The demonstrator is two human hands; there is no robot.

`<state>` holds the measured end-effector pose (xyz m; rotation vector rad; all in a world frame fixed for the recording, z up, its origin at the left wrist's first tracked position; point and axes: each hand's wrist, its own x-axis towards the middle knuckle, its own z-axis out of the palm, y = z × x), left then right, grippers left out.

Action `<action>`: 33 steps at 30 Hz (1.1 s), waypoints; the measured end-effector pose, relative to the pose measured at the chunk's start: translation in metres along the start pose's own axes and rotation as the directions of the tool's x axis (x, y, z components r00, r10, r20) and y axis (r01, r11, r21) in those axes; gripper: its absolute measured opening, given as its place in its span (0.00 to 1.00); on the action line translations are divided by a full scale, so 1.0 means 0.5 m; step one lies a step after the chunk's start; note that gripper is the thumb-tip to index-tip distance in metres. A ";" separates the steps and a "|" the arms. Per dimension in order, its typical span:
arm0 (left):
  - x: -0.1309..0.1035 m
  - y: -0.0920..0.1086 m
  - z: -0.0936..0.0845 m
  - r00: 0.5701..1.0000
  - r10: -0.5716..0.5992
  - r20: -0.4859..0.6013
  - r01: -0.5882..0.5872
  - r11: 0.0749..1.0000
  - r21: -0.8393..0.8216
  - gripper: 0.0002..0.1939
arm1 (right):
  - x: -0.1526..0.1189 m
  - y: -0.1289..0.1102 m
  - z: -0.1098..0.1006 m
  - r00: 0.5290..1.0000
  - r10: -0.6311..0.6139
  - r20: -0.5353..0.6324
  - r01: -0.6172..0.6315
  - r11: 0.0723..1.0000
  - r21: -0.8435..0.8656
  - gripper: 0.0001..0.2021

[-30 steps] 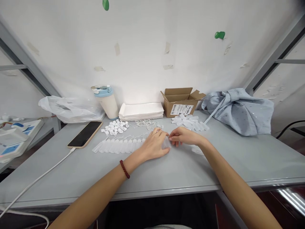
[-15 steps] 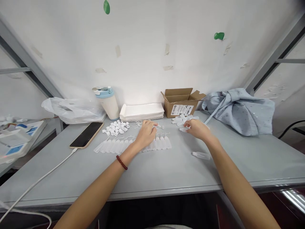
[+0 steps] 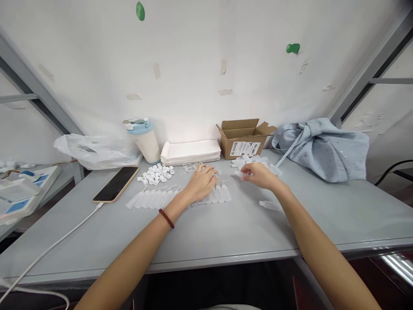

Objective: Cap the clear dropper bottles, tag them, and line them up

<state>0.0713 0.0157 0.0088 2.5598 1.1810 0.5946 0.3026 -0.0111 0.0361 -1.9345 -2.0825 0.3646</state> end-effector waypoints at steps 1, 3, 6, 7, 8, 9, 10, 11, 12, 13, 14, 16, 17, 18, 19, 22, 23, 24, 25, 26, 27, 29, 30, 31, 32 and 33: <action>0.003 -0.005 0.000 1.000 -0.008 0.009 0.008 1.000 -0.014 0.21 | -0.001 -0.006 0.001 1.000 -0.022 -0.015 0.022 0.999 0.038 0.07; 0.010 -0.014 0.000 0.999 -0.015 0.029 0.016 0.999 -0.043 0.22 | -0.001 -0.015 0.005 0.998 -0.054 -0.039 0.057 0.995 0.079 0.08; 0.018 -0.022 -0.001 0.997 0.009 0.076 -0.003 0.996 -0.086 0.23 | 0.001 -0.023 0.014 0.995 -0.081 -0.065 0.086 0.992 0.089 0.08; 0.018 -0.023 -0.002 0.996 0.015 0.089 -0.006 0.995 -0.100 0.24 | 0.002 -0.024 0.017 0.994 -0.085 -0.071 0.091 0.992 0.091 0.08; 0.019 -0.022 -0.002 0.995 0.012 0.098 -0.001 0.993 -0.114 0.24 | 0.002 -0.024 0.019 0.993 -0.089 -0.075 0.096 0.991 0.092 0.08; 0.018 -0.021 -0.003 0.995 0.001 0.104 0.013 0.992 -0.127 0.24 | 0.003 -0.025 0.020 0.992 -0.094 -0.079 0.101 0.991 0.093 0.08; 0.017 -0.019 -0.005 0.994 -0.016 0.108 0.031 0.990 -0.137 0.24 | 0.003 -0.025 0.021 0.991 -0.099 -0.086 0.107 0.990 0.094 0.07; 0.015 -0.016 -0.006 0.994 -0.031 0.108 0.047 0.988 -0.145 0.24 | 0.003 -0.026 0.021 0.990 -0.104 -0.093 0.112 0.989 0.096 0.07; 0.014 -0.013 -0.008 0.993 -0.041 0.107 0.056 0.987 -0.150 0.23 | 0.002 -0.027 0.021 0.989 -0.108 -0.102 0.118 0.988 0.101 0.07; 0.014 -0.010 -0.011 0.994 -0.046 0.096 0.060 0.986 -0.153 0.23 | 0.001 -0.029 0.021 0.988 -0.111 -0.110 0.123 0.986 0.108 0.07; 0.014 -0.008 -0.013 0.996 -0.049 0.078 0.061 0.986 -0.157 0.22 | 0.000 -0.032 0.020 0.986 -0.117 -0.118 0.131 0.984 0.120 0.06; 0.016 -0.004 -0.021 0.998 -0.058 0.015 0.059 0.982 -0.182 0.21 | -0.003 -0.037 0.021 0.982 -0.129 -0.135 0.149 0.977 0.150 0.06; 0.017 -0.003 -0.026 0.998 -0.066 -0.022 0.060 0.977 -0.207 0.20 | -0.004 -0.041 0.021 0.980 -0.138 -0.144 0.161 0.973 0.165 0.07; 0.018 -0.003 -0.031 0.995 -0.080 -0.063 0.062 0.968 -0.243 0.20 | -0.005 -0.045 0.023 0.977 -0.146 -0.153 0.173 0.969 0.179 0.07; 0.019 -0.003 -0.037 0.989 -0.101 -0.107 0.067 0.955 -0.289 0.19 | -0.006 -0.049 0.024 0.975 -0.154 -0.163 0.185 0.964 0.193 0.07; 0.016 -0.004 -0.053 0.950 -0.220 -0.224 0.092 0.878 -0.470 0.16 | -0.009 -0.063 0.031 0.963 -0.191 -0.192 0.235 0.941 0.243 0.08; 0.014 -0.004 -0.058 0.928 -0.276 -0.250 0.106 0.838 -0.535 0.14 | -0.011 -0.068 0.034 0.958 -0.207 -0.200 0.256 0.930 0.265 0.07; 0.011 -0.004 -0.061 0.906 -0.332 -0.262 0.117 0.792 -0.599 0.13 | -0.012 -0.073 0.036 0.953 -0.219 -0.210 0.275 0.917 0.289 0.07; 0.008 -0.003 -0.064 0.888 -0.380 -0.260 0.122 0.738 -0.664 0.11 | -0.014 -0.078 0.039 0.949 -0.228 -0.219 0.290 0.904 0.316 0.08; 0.005 -0.002 -0.066 0.874 -0.418 -0.247 0.116 0.674 -0.730 0.09 | -0.015 -0.082 0.042 0.945 -0.234 -0.227 0.302 0.890 0.342 0.08; 0.002 0.000 -0.067 0.868 -0.444 -0.222 0.101 0.596 -0.797 0.07 | -0.017 -0.086 0.044 0.942 -0.238 -0.237 0.313 0.876 0.366 0.09; -0.003 0.005 -0.068 0.882 -0.452 -0.134 0.067 0.401 -0.914 0.07 | -0.019 -0.091 0.050 0.934 -0.245 -0.262 0.337 0.850 0.405 0.10; -0.006 0.008 -0.068 0.895 -0.439 -0.077 0.063 0.295 -0.953 0.07 | -0.020 -0.093 0.053 0.929 -0.250 -0.274 0.350 0.837 0.421 0.11; -0.008 0.011 -0.067 0.906 -0.423 -0.020 0.072 0.199 -0.977 0.08 | -0.021 -0.095 0.055 0.923 -0.256 -0.286 0.363 0.824 0.435 0.12; -0.010 0.013 -0.066 0.914 -0.405 0.035 0.091 0.119 -0.989 0.08 | -0.023 -0.097 0.057 0.918 -0.261 -0.298 0.376 0.811 0.449 0.13; -0.012 0.015 -0.065 0.918 -0.388 0.084 0.116 0.058 -0.992 0.08 | -0.024 -0.098 0.059 0.914 -0.265 -0.307 0.386 0.798 0.463 0.14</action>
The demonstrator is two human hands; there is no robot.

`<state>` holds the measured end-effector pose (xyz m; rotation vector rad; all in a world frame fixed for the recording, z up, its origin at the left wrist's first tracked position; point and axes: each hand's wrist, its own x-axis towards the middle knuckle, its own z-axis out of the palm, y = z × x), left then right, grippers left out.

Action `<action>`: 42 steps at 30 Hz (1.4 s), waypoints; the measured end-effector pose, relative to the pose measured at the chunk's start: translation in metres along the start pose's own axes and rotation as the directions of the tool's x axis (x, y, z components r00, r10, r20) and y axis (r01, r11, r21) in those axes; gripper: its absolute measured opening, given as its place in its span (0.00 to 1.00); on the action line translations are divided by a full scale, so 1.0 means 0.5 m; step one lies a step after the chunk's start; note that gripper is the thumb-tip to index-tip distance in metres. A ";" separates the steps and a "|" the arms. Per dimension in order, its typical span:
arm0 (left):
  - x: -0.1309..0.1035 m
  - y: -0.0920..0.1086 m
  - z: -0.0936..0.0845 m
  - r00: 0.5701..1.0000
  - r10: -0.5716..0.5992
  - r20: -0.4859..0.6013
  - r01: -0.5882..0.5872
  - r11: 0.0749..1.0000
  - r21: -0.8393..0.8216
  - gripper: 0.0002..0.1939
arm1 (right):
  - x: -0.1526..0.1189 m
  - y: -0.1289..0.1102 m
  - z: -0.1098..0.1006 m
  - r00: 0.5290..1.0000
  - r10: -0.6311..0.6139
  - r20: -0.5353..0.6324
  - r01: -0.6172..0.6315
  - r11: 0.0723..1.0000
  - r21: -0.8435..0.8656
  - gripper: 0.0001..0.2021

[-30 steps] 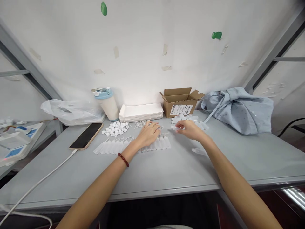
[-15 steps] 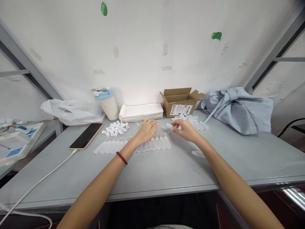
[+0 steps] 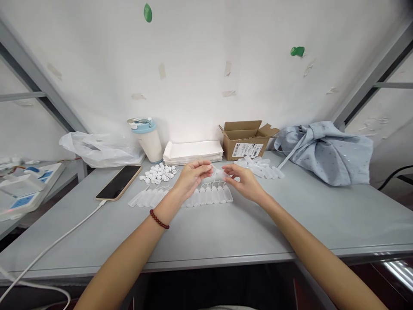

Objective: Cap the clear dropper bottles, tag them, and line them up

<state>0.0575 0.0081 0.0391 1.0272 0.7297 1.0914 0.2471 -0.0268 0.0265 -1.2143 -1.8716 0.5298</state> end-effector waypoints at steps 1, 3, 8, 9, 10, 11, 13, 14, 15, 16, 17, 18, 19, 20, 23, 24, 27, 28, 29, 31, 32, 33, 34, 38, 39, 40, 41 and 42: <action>-0.002 -0.001 0.001 0.999 -0.036 0.015 0.036 0.999 -0.033 0.08 | -0.001 -0.002 0.001 1.000 -0.007 -0.003 0.007 1.000 0.017 0.14; -0.006 -0.002 0.003 0.996 -0.083 0.028 0.085 0.993 -0.081 0.08 | -0.003 -0.006 0.003 1.000 -0.019 -0.005 0.019 0.999 0.034 0.15; -0.010 0.000 0.012 0.990 -0.128 0.062 0.137 0.976 -0.172 0.03 | -0.006 -0.012 0.004 0.999 -0.048 -0.008 0.048 0.999 0.001 0.14; -0.010 0.000 0.014 0.989 -0.131 0.067 0.140 0.975 -0.174 0.03 | -0.006 -0.012 0.004 0.998 -0.057 -0.011 0.056 0.998 -0.007 0.13; -0.010 -0.001 0.014 0.990 -0.127 0.065 0.136 0.977 -0.166 0.02 | -0.006 -0.012 0.004 0.998 -0.065 -0.015 0.065 0.998 -0.014 0.13; -0.010 -0.001 0.015 0.991 -0.118 0.058 0.126 0.981 -0.151 0.02 | -0.006 -0.012 0.005 0.997 -0.072 -0.018 0.072 0.997 -0.019 0.13; -0.010 -0.004 0.014 0.995 -0.097 0.033 0.100 0.989 -0.112 0.03 | -0.007 -0.010 0.005 0.996 -0.086 -0.024 0.085 0.996 -0.023 0.12; -0.010 -0.005 0.013 0.996 -0.091 0.020 0.092 0.991 -0.095 0.04 | -0.007 -0.009 0.005 0.995 -0.093 -0.026 0.093 0.995 -0.027 0.12; -0.010 -0.006 0.012 0.996 -0.091 0.008 0.091 0.993 -0.081 0.04 | -0.007 -0.009 0.006 0.994 -0.104 -0.029 0.103 0.994 -0.033 0.12; -0.010 -0.007 0.011 0.996 -0.093 0.000 0.092 0.993 -0.068 0.04 | -0.007 -0.008 0.006 0.993 -0.117 -0.032 0.115 0.992 -0.042 0.12; -0.011 -0.008 0.011 0.996 -0.093 -0.004 0.093 0.994 -0.056 0.04 | -0.007 -0.007 0.006 0.991 -0.131 -0.035 0.129 0.990 -0.053 0.12; -0.011 -0.009 0.011 0.996 -0.092 -0.003 0.092 0.995 -0.045 0.04 | -0.007 -0.006 0.006 0.989 -0.146 -0.037 0.143 0.988 -0.065 0.12; -0.011 -0.010 0.011 0.996 -0.092 0.002 0.092 0.995 -0.035 0.04 | -0.007 -0.006 0.007 0.987 -0.158 -0.037 0.155 0.985 -0.076 0.13; -0.011 -0.010 0.011 0.996 -0.092 0.011 0.093 0.995 -0.026 0.05 | -0.007 -0.005 0.007 0.985 -0.168 -0.038 0.164 0.983 -0.085 0.13; -0.012 -0.013 0.012 0.994 -0.105 0.035 0.105 0.994 -0.010 0.07 | -0.008 -0.006 0.009 0.979 -0.199 -0.045 0.194 0.975 -0.106 0.13; -0.012 -0.014 0.012 0.993 -0.107 0.040 0.107 0.994 -0.005 0.07 | -0.008 -0.006 0.010 0.976 -0.212 -0.047 0.205 0.972 -0.111 0.13; -0.017 -0.014 0.014 0.995 -0.101 0.024 0.101 0.995 0.014 0.09 | -0.010 -0.007 0.012 0.973 -0.228 -0.043 0.222 0.968 -0.115 0.14; -0.019 -0.013 0.015 0.996 -0.094 0.009 0.094 0.995 0.023 0.09 | -0.010 -0.007 0.012 0.974 -0.225 -0.038 0.220 0.969 -0.110 0.14; -0.022 -0.012 0.017 0.996 -0.083 -0.008 0.084 0.996 0.035 0.09 | -0.010 -0.008 0.013 0.975 -0.220 -0.035 0.215 0.971 -0.103 0.14; -0.026 -0.009 0.021 0.998 -0.051 -0.040 0.054 0.995 0.078 0.10 | -0.010 -0.008 0.014 0.977 -0.212 -0.036 0.208 0.974 -0.085 0.14; -0.028 -0.007 0.024 0.998 -0.029 -0.049 0.035 0.993 0.111 0.10 | -0.011 -0.009 0.014 0.978 -0.207 -0.041 0.203 0.976 -0.075 0.14; -0.030 -0.006 0.026 0.998 -0.006 -0.055 0.014 0.989 0.149 0.10 | -0.011 -0.009 0.014 0.979 -0.198 -0.046 0.195 0.979 -0.064 0.14; -0.031 -0.005 0.028 0.998 0.022 -0.057 -0.011 0.981 0.193 0.10 | -0.011 -0.011 0.013 0.981 -0.186 -0.049 0.184 0.982 -0.050 0.14; -0.031 -0.007 0.028 0.980 0.199 -0.024 -0.174 0.904 0.391 0.10 | -0.013 -0.017 0.013 0.992 -0.118 -0.049 0.120 0.992 0.035 0.14; -0.031 -0.008 0.027 0.969 0.246 0.000 -0.221 0.869 0.443 0.10 | -0.013 -0.018 0.013 0.993 -0.108 -0.053 0.111 0.992 0.062 0.14; -0.032 -0.009 0.026 0.957 0.287 0.030 -0.265 0.831 0.489 0.10 | -0.013 -0.019 0.014 0.993 -0.105 -0.059 0.110 0.990 0.090 0.14; -0.033 -0.010 0.025 0.946 0.320 0.059 -0.302 0.794 0.528 0.10 | -0.013 -0.020 0.014 0.992 -0.107 -0.064 0.114 0.987 0.115 0.14; -0.034 -0.012 0.024 0.935 0.343 0.085 -0.330 0.761 0.559 0.11 | -0.013 -0.020 0.015 0.991 -0.113 -0.069 0.121 0.983 0.136 0.14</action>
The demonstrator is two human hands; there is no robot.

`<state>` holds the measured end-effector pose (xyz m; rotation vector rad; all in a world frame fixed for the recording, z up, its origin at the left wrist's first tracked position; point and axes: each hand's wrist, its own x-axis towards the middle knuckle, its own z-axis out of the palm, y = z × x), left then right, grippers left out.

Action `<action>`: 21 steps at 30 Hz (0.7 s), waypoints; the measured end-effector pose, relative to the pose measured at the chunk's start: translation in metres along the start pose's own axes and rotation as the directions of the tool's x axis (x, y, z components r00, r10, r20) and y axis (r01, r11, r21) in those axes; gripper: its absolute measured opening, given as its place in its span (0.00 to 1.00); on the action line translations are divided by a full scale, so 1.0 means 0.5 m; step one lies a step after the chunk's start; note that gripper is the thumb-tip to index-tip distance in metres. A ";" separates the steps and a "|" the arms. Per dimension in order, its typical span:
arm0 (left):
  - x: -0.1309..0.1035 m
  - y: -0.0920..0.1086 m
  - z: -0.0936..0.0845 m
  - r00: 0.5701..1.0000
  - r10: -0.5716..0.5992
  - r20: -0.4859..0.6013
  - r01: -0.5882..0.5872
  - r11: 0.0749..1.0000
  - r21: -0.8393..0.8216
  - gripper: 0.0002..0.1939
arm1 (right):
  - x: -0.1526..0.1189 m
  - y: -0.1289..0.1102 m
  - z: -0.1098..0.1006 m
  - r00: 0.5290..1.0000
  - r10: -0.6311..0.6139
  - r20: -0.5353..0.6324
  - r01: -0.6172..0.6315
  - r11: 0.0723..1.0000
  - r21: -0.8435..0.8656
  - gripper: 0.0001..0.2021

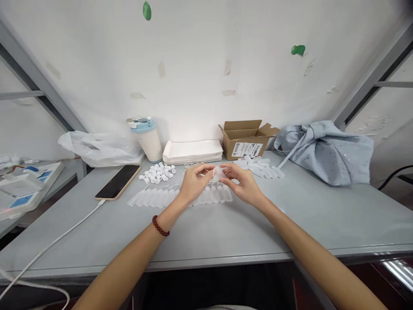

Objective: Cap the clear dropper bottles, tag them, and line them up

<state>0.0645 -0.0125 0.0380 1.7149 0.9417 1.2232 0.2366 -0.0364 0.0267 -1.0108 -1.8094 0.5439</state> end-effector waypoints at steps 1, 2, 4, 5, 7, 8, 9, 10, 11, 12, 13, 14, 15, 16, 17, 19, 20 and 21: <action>-0.002 -0.001 0.000 1.000 0.023 0.003 -0.023 0.999 0.031 0.11 | 0.000 0.000 0.001 1.000 -0.008 -0.003 0.008 1.000 0.016 0.14; -0.004 -0.002 0.001 0.999 0.034 0.000 -0.033 0.998 0.054 0.12 | 0.000 0.001 0.002 1.000 -0.015 -0.005 0.016 1.000 0.025 0.14; -0.006 -0.004 0.004 1.000 0.019 -0.019 -0.017 0.997 0.073 0.12 | 0.000 0.002 0.003 1.000 -0.022 -0.010 0.022 0.999 0.025 0.13; -0.006 -0.005 0.005 1.000 -0.002 -0.026 0.003 0.998 0.070 0.12 | -0.001 0.003 0.004 1.000 -0.023 -0.012 0.023 0.999 0.024 0.13; -0.005 -0.005 0.007 0.998 -0.051 -0.031 0.053 0.998 0.041 0.12 | -0.002 0.004 0.005 1.000 -0.015 -0.010 0.015 0.999 0.029 0.14; -0.004 -0.005 0.007 0.997 -0.076 -0.028 0.076 0.997 0.020 0.12 | -0.002 0.005 0.005 1.000 -0.009 -0.006 0.009 0.999 0.032 0.14; -0.004 -0.004 0.007 0.995 -0.098 -0.021 0.098 0.995 -0.002 0.12 | -0.003 0.005 0.005 1.000 -0.003 -0.002 0.003 0.999 0.036 0.14; -0.003 -0.002 0.007 0.993 -0.115 -0.014 0.115 0.993 -0.020 0.12 | -0.004 0.004 0.006 1.000 0.003 0.003 -0.004 0.999 0.038 0.14; -0.003 -0.001 0.006 0.992 -0.127 -0.007 0.127 0.991 -0.032 0.12 | -0.004 0.004 0.006 1.000 0.011 0.009 -0.012 0.999 0.037 0.14; -0.003 0.001 0.005 0.991 -0.135 -0.001 0.135 0.990 -0.038 0.13 | -0.005 0.004 0.006 1.000 0.021 0.016 -0.021 0.999 0.035 0.14; -0.003 0.003 0.005 0.990 -0.141 0.005 0.141 0.989 -0.039 0.13 | -0.005 0.003 0.007 0.999 0.032 0.025 -0.032 0.999 0.034 0.14; -0.003 0.004 0.004 0.989 -0.146 0.010 0.146 0.989 -0.034 0.13 | -0.005 0.002 0.007 0.998 0.046 0.035 -0.047 0.998 0.037 0.15; -0.004 0.005 0.003 0.988 -0.151 0.013 0.152 0.988 -0.025 0.13 | -0.005 0.002 0.008 0.997 0.064 0.046 -0.067 0.997 0.050 0.15; -0.004 0.006 0.002 0.988 -0.157 0.016 0.157 0.988 -0.014 0.13 | -0.004 0.000 0.008 0.994 0.089 0.061 -0.093 0.993 0.077 0.16; -0.005 0.006 0.002 0.987 -0.160 0.022 0.160 0.987 -0.004 0.13 | -0.003 -0.001 0.008 0.990 0.120 0.078 -0.129 0.984 0.122 0.16; -0.006 0.005 0.002 0.990 -0.138 0.033 0.137 0.990 0.025 0.13 | 0.000 -0.004 0.006 0.973 0.193 0.128 -0.220 0.940 0.260 0.17; -0.007 0.005 0.002 0.994 -0.105 0.025 0.103 0.993 0.054 0.13 | 0.003 -0.005 0.004 0.962 0.226 0.156 -0.267 0.900 0.344 0.17; -0.007 0.004 0.003 0.999 -0.052 0.003 0.051 0.994 0.093 0.12 | 0.005 -0.006 0.001 0.949 0.255 0.184 -0.311 0.849 0.427 0.17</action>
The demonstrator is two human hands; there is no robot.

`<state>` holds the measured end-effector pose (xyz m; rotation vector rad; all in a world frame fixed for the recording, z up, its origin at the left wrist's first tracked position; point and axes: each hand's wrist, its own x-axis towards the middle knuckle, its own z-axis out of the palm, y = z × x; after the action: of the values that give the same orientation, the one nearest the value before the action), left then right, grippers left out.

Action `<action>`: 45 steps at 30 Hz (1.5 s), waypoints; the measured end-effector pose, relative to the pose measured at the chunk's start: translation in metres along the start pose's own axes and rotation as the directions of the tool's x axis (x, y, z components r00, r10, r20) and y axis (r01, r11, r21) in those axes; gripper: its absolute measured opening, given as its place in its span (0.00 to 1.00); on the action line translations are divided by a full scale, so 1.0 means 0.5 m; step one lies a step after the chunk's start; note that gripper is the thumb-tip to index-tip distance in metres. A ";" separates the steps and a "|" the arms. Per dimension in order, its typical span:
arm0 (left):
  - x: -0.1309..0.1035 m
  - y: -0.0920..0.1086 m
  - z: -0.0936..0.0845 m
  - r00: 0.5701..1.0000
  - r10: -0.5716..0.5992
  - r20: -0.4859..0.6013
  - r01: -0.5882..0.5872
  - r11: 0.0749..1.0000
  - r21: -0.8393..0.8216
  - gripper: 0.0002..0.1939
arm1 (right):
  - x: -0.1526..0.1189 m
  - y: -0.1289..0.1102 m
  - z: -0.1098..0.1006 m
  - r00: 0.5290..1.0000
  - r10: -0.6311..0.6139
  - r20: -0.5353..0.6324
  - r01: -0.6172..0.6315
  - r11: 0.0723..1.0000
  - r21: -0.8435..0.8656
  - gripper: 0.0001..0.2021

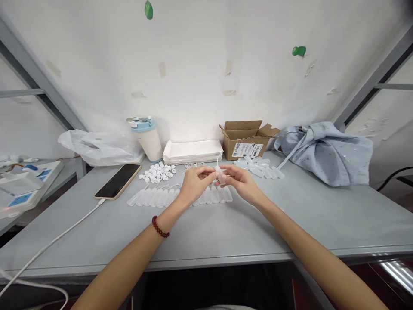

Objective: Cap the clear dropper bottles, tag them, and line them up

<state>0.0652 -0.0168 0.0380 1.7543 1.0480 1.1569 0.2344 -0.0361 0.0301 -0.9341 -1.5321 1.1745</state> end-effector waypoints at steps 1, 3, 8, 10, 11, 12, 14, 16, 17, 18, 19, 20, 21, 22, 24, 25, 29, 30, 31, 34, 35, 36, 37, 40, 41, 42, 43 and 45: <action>-0.001 -0.001 0.001 0.997 0.071 -0.031 -0.069 0.996 0.053 0.12 | 0.001 -0.003 -0.002 0.999 0.036 0.011 -0.037 0.995 0.092 0.17; -0.003 -0.003 0.005 0.966 0.247 -0.071 -0.232 0.957 0.175 0.14 | 0.002 -0.008 -0.008 0.995 0.094 0.028 -0.098 0.968 0.233 0.17; -0.008 -0.010 0.013 0.856 0.515 0.037 -0.493 0.794 0.357 0.27 | 0.000 -0.016 -0.016 0.988 0.144 0.062 -0.156 0.925 0.345 0.17; -0.009 -0.014 0.015 0.815 0.573 0.084 -0.555 0.732 0.394 0.29 | -0.001 -0.016 -0.015 0.987 0.139 0.084 -0.160 0.922 0.353 0.17; -0.009 -0.017 0.016 0.793 0.601 0.101 -0.585 0.702 0.406 0.30 | -0.001 -0.016 -0.014 0.986 0.135 0.093 -0.160 0.920 0.359 0.17; -0.009 -0.020 0.017 0.771 0.627 0.110 -0.609 0.675 0.416 0.30 | -0.002 -0.016 -0.013 0.986 0.132 0.101 -0.160 0.917 0.366 0.17; -0.007 -0.025 0.018 0.735 0.670 0.106 -0.641 0.634 0.434 0.29 | -0.002 -0.016 -0.012 0.985 0.130 0.112 -0.164 0.910 0.381 0.17; -0.006 -0.029 0.020 0.706 0.704 0.080 -0.655 0.606 0.452 0.26 | -0.001 -0.016 -0.011 0.984 0.130 0.119 -0.167 0.906 0.389 0.18; -0.005 -0.030 0.020 0.694 0.717 0.069 -0.660 0.594 0.461 0.25 | -0.001 -0.017 -0.011 0.985 0.127 0.121 -0.165 0.906 0.390 0.18; -0.004 -0.030 0.021 0.682 0.728 0.063 -0.664 0.581 0.470 0.23 | 0.000 -0.018 -0.011 0.985 0.121 0.122 -0.159 0.907 0.389 0.18; -0.004 -0.030 0.021 0.672 0.738 0.063 -0.669 0.569 0.479 0.22 | 0.000 -0.019 -0.012 0.986 0.113 0.122 -0.152 0.911 0.383 0.19; -0.004 -0.030 0.022 0.664 0.745 0.065 -0.673 0.556 0.488 0.22 | 0.000 -0.020 -0.012 0.987 0.105 0.122 -0.144 0.916 0.376 0.19; -0.004 -0.030 0.022 0.656 0.752 0.069 -0.677 0.545 0.496 0.21 | -0.001 -0.021 -0.013 0.988 0.097 0.120 -0.135 0.920 0.367 0.19; -0.005 -0.029 0.022 0.649 0.757 0.072 -0.679 0.535 0.503 0.20 | -0.001 -0.022 -0.014 0.989 0.090 0.119 -0.127 0.925 0.358 0.19; -0.006 -0.027 0.022 0.639 0.764 0.084 -0.683 0.514 0.520 0.19 | -0.002 -0.024 -0.013 0.990 0.079 0.114 -0.113 0.934 0.339 0.18; -0.007 -0.025 0.022 0.635 0.766 0.101 -0.686 0.499 0.530 0.19 | -0.002 -0.024 -0.013 0.992 0.073 0.108 -0.104 0.940 0.326 0.17; -0.010 -0.022 0.021 0.616 0.754 0.230 -0.712 0.407 0.572 0.17 | -0.003 -0.023 -0.008 0.998 0.058 0.024 -0.061 0.975 0.215 0.16; -0.010 -0.022 0.021 0.611 0.749 0.256 -0.719 0.389 0.576 0.17 | -0.002 -0.022 -0.008 0.998 0.056 0.000 -0.055 0.982 0.183 0.17; -0.010 -0.023 0.021 0.608 0.746 0.272 -0.723 0.379 0.577 0.18 | -0.002 -0.022 -0.008 0.998 0.055 -0.018 -0.052 0.986 0.157 0.17; -0.011 -0.027 0.022 0.611 0.745 0.269 -0.728 0.394 0.561 0.19 | 0.001 -0.023 -0.013 0.997 0.068 -0.031 -0.064 0.990 0.127 0.17; -0.011 -0.028 0.022 0.613 0.746 0.260 -0.730 0.409 0.548 0.19 | 0.001 -0.024 -0.014 0.997 0.074 -0.025 -0.070 0.989 0.127 0.16; -0.011 -0.030 0.023 0.620 0.745 0.246 -0.729 0.430 0.533 0.19 | 0.001 -0.025 -0.016 0.997 0.078 -0.014 -0.075 0.989 0.130 0.16; -0.012 -0.031 0.024 0.629 0.743 0.229 -0.725 0.454 0.518 0.20 | 0.001 -0.026 -0.017 0.997 0.080 -0.002 -0.079 0.988 0.136 0.16; -0.012 -0.033 0.026 0.664 0.731 0.161 -0.697 0.526 0.487 0.23 | -0.001 -0.031 -0.020 0.996 0.072 0.044 -0.078 0.985 0.153 0.15; -0.012 -0.033 0.027 0.672 0.726 0.145 -0.689 0.541 0.482 0.24 | -0.002 -0.033 -0.020 0.996 0.070 0.059 -0.078 0.985 0.154 0.15; -0.012 -0.033 0.027 0.675 0.725 0.138 -0.686 0.549 0.478 0.25 | -0.003 -0.035 -0.021 0.995 0.069 0.071 -0.079 0.986 0.149 0.15; -0.011 -0.033 0.027 0.676 0.723 0.141 -0.688 0.551 0.473 0.25 | -0.004 -0.038 -0.022 0.994 0.069 0.080 -0.080 0.987 0.140 0.15; -0.010 -0.032 0.027 0.678 0.717 0.160 -0.693 0.551 0.464 0.25 | -0.004 -0.042 -0.024 0.993 0.072 0.092 -0.081 0.991 0.104 0.16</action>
<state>0.0732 -0.0178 0.0179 2.7417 0.6726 1.4927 0.2462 -0.0405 0.0511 -0.8859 -1.4981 1.3553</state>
